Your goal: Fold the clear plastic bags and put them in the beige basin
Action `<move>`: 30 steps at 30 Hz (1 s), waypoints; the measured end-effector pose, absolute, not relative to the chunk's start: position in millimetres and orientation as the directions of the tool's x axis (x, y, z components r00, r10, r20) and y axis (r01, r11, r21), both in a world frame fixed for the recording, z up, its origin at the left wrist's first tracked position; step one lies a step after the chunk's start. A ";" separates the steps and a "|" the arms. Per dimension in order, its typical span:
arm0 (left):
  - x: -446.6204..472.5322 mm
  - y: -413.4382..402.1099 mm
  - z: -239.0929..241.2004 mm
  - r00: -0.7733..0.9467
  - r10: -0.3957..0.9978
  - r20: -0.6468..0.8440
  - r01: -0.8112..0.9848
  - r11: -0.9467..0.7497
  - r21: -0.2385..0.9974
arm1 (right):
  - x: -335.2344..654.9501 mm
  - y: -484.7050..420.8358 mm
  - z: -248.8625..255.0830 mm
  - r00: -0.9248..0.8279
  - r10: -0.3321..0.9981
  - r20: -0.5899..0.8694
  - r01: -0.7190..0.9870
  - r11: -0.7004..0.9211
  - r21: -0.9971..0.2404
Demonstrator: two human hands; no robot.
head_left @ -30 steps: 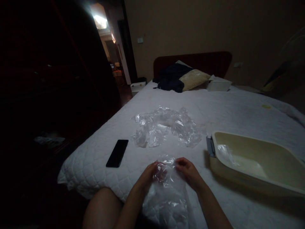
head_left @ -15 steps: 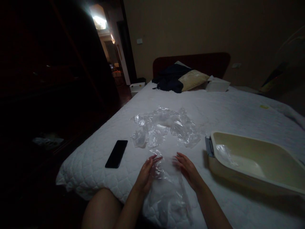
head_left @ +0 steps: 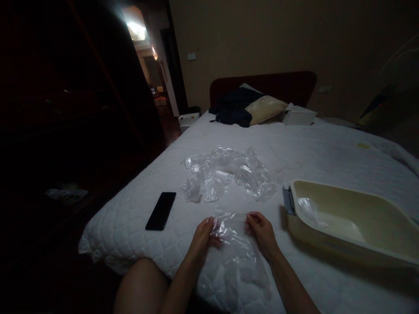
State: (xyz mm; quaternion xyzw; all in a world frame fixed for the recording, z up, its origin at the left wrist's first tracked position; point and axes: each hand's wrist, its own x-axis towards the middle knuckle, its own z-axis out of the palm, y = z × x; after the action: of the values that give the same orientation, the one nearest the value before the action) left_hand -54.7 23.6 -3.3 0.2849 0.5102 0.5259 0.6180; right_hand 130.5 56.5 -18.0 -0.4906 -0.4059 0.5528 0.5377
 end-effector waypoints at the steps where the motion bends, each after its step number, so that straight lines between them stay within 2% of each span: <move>1: -56.1 22.8 -3.8 -0.070 0.947 -0.313 -0.328 0.275 0.904 | 130.7 57.9 -17.1 0.077 0.993 -0.089 -0.170 -0.075 -0.983; 6: -59.6 21.3 -10.8 -0.069 0.954 -0.290 -0.247 0.266 0.932 | 134.2 62.9 -11.5 0.061 0.998 -0.024 -0.098 -0.018 -0.995; 13: -51.2 22.7 -22.3 -0.089 0.959 -0.269 -0.126 0.257 0.958 | 142.2 69.3 -20.4 0.149 0.987 0.065 0.154 0.042 -0.987; 17: -53.2 24.1 -18.4 -0.084 0.948 -0.306 -0.181 0.288 0.941 | 141.7 71.8 -25.9 0.130 0.987 0.099 0.235 0.067 -0.970; 23: -58.9 24.0 -17.6 -0.088 0.939 -0.332 -0.276 0.297 0.914 | 141.3 69.6 -29.4 0.129 0.986 0.110 0.209 0.081 -0.975; 26: -57.9 22.3 -19.0 -0.114 0.950 -0.291 -0.170 0.270 0.948 | 141.3 69.9 -34.4 0.201 0.974 0.105 0.198 0.064 -0.978; 28: -57.7 20.2 -17.9 -0.180 0.960 -0.212 -0.009 0.214 0.977 | 141.2 69.6 -35.2 0.225 0.965 0.137 0.270 0.073 -0.960; 30: -58.7 17.2 -14.9 -0.273 0.960 -0.064 0.206 0.123 0.971 | 140.9 67.6 -32.7 0.221 0.944 0.245 0.377 0.150 -0.914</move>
State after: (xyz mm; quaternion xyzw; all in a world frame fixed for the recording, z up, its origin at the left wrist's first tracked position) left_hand -58.7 17.2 -14.9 0.4569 0.6378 0.4793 0.3934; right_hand 140.9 67.6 -32.7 -0.5903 -0.5594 0.2770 0.5117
